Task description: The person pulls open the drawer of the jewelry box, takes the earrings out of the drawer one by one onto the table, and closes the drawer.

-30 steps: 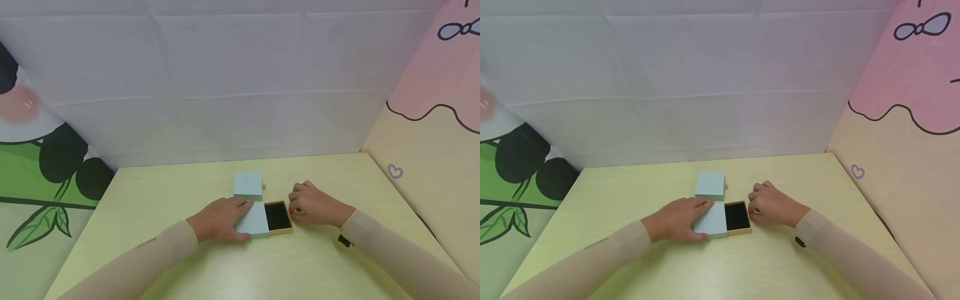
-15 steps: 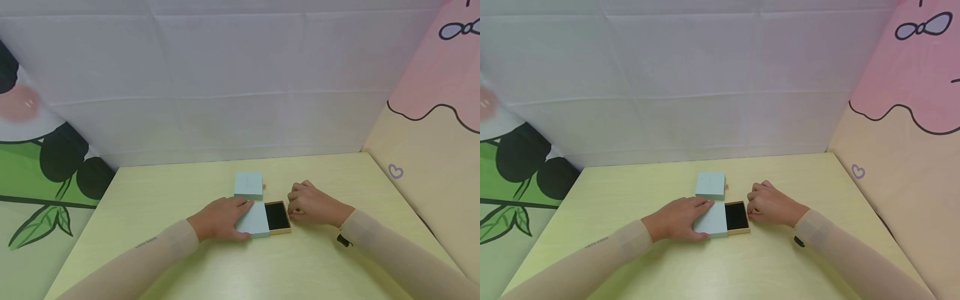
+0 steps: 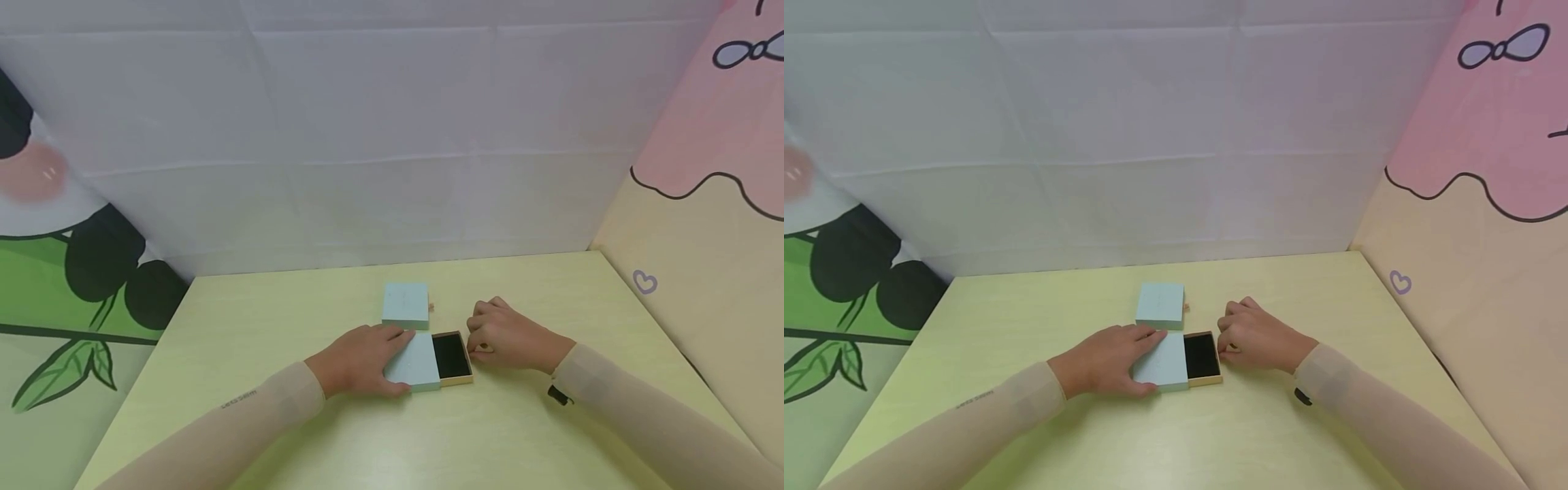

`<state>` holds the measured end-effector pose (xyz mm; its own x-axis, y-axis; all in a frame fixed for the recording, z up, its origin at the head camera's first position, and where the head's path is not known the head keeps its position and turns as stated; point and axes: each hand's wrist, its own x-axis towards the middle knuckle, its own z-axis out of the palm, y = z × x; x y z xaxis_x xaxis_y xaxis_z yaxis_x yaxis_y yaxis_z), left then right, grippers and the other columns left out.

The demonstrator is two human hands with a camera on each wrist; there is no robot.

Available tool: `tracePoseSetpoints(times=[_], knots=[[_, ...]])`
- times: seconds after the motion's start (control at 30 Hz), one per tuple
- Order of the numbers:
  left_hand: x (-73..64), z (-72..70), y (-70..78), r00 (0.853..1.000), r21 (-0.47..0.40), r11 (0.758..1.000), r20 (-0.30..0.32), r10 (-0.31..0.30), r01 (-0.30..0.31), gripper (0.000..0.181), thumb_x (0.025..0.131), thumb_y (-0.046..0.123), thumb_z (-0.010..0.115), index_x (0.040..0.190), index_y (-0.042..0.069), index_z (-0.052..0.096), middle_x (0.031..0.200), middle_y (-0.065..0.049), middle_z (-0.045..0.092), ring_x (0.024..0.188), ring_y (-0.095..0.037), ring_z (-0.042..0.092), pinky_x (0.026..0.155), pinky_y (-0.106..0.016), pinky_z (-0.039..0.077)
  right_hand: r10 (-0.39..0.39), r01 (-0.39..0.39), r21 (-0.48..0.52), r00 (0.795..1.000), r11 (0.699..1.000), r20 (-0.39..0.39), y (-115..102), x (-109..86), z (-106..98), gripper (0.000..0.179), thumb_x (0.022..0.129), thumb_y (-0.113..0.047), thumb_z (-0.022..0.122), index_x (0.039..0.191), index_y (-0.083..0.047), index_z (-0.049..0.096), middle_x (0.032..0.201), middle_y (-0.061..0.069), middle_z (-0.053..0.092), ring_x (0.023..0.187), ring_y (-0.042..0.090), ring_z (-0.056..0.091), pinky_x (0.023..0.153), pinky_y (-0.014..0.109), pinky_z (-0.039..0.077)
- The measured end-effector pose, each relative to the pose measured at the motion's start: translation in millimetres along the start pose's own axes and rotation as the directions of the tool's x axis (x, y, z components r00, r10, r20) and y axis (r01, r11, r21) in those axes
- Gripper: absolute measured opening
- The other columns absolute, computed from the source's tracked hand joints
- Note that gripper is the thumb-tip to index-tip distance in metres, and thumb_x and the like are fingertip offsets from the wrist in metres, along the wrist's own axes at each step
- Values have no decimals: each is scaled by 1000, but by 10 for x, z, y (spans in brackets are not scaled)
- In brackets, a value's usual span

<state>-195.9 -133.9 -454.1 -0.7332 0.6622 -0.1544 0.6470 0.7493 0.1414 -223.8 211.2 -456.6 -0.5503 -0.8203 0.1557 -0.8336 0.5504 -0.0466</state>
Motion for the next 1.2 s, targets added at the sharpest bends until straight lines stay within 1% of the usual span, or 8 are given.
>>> tracePoseSetpoints(times=[0.4,0.57,0.77,1.07,1.2], knots=[[-1,-42,31,1000,-8,1000,1,-3,3,97,102,68,76,180,14,51,169,-5,66,138,-26,73,118,-47,63,-17,17,-3,1000,1000,-10,-14,42,16,9,98,-21,99,96,-28,93,85,-15,69,95,9,54,91,33,42],[1,-41,30,1000,-17,1000,2,-11,11,97,102,67,76,180,14,51,169,-5,66,135,-26,73,116,-46,63,-14,14,-1,1000,1000,3,-34,73,16,9,98,-21,98,96,-28,93,86,-16,69,96,9,54,92,33,43],[1,-36,29,1000,-21,1000,9,-12,12,97,102,67,76,180,15,51,170,-5,66,137,-26,73,117,-45,63,-12,12,1,1000,1000,16,-57,94,20,9,98,-20,98,97,-28,93,87,-16,70,96,9,54,93,34,45],[-5,-34,27,1000,-12,1000,6,-7,7,97,103,67,76,179,13,51,169,-5,66,137,-26,73,118,-45,63,-17,17,-15,1000,1000,11,-77,129,36,9,97,-20,98,97,-28,93,86,-17,70,96,9,54,92,34,45],[4,-17,14,1000,-8,1000,2,-7,7,97,102,68,77,180,14,51,169,-5,66,136,-26,73,118,-46,63,-30,30,-28,1000,999,-5,-90,138,41,10,97,-20,99,96,-28,93,86,-16,70,96,10,54,92,34,46]])
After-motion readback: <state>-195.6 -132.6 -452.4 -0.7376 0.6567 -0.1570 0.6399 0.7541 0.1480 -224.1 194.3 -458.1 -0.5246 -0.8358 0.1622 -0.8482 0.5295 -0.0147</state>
